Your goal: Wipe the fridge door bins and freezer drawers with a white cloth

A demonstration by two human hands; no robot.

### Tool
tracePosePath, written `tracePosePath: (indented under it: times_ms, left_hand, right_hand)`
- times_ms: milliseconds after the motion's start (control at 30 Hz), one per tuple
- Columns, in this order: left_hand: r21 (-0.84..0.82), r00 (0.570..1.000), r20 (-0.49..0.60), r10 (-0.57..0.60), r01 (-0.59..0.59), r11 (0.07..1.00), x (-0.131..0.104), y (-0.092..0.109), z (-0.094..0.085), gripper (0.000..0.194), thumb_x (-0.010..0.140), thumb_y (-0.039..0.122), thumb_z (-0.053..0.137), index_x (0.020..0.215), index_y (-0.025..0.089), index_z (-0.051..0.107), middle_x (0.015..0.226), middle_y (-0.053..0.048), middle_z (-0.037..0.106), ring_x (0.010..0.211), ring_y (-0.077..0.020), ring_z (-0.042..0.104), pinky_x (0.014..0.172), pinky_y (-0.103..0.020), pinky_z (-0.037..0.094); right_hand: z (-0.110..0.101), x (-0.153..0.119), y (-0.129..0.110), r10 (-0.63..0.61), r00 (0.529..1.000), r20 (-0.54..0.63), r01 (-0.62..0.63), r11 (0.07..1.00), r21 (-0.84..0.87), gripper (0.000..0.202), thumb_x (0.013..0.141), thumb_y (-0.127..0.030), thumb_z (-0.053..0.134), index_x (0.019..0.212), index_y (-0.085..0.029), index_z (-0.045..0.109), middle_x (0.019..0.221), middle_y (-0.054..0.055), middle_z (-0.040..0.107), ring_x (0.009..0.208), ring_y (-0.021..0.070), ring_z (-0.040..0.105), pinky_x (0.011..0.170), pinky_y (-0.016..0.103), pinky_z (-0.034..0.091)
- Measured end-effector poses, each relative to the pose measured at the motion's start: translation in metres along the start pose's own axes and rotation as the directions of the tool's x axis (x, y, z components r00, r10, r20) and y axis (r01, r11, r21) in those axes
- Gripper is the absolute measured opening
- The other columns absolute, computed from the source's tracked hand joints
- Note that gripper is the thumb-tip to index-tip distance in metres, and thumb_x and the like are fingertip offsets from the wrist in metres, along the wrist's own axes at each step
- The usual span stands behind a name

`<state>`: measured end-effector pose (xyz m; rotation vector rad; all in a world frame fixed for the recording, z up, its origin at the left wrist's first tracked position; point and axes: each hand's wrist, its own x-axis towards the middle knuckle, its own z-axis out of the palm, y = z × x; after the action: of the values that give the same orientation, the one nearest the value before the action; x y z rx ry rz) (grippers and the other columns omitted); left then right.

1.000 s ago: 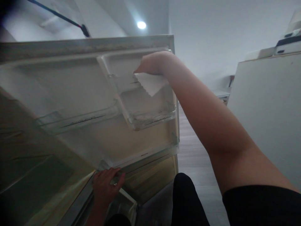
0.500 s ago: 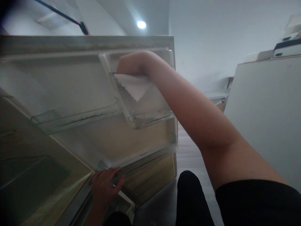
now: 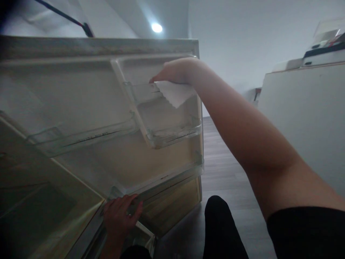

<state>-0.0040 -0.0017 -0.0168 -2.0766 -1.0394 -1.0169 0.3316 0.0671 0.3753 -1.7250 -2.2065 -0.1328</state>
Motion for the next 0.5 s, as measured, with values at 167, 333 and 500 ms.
tracePosePath:
  times_ms: [167, 333, 500]
  left_hand:
    - [-0.004, 0.997, -0.058, 0.043, -0.044, 0.999, -0.003, -0.005, 0.002, 0.017, 0.084, 0.033, 0.068, 0.097, 0.023, 0.067, 0.078, -0.002, 0.073, 0.067, -0.0203, 0.065, 0.082, -0.041, 0.042]
    - [-0.008, 0.994, -0.09, 0.068, -0.068, 0.998, -0.001, -0.006, 0.001, 0.013, 0.085, 0.03, 0.067, 0.096, 0.023, 0.066, 0.074, -0.001, 0.072, 0.063, -0.0189, 0.062, 0.078, -0.04, 0.042]
    - [0.017, 0.991, -0.113, 0.076, -0.075, 0.997, 0.004, -0.003, 0.0, 0.012, 0.086, 0.031, 0.065, 0.094, 0.022, 0.065, 0.074, -0.002, 0.071, 0.063, -0.02, 0.063, 0.078, -0.04, 0.042]
  right_hand:
    - [-0.002, -0.011, -0.006, -0.144, 0.989, 0.021, 0.137, 0.974, 0.18, 0.047, 0.091, -0.058, 0.059, 0.108, -0.016, 0.073, 0.085, 0.003, 0.068, 0.05, 0.0068, 0.05, 0.045, 0.02, 0.036]
    - [-0.001, -0.015, -0.012, -0.258, 0.966, -0.016, 0.257, 0.955, 0.149, 0.047, 0.094, -0.058, 0.054, 0.098, -0.016, 0.073, 0.078, 0.0, 0.064, 0.05, 0.0053, 0.048, 0.045, 0.018, 0.033]
    - [-0.001, -0.014, -0.015, -0.238, 0.967, -0.087, 0.235, 0.971, -0.05, 0.061, 0.093, -0.068, 0.045, 0.09, -0.014, 0.073, 0.086, 0.002, 0.068, 0.054, 0.0087, 0.053, 0.057, 0.023, 0.04]
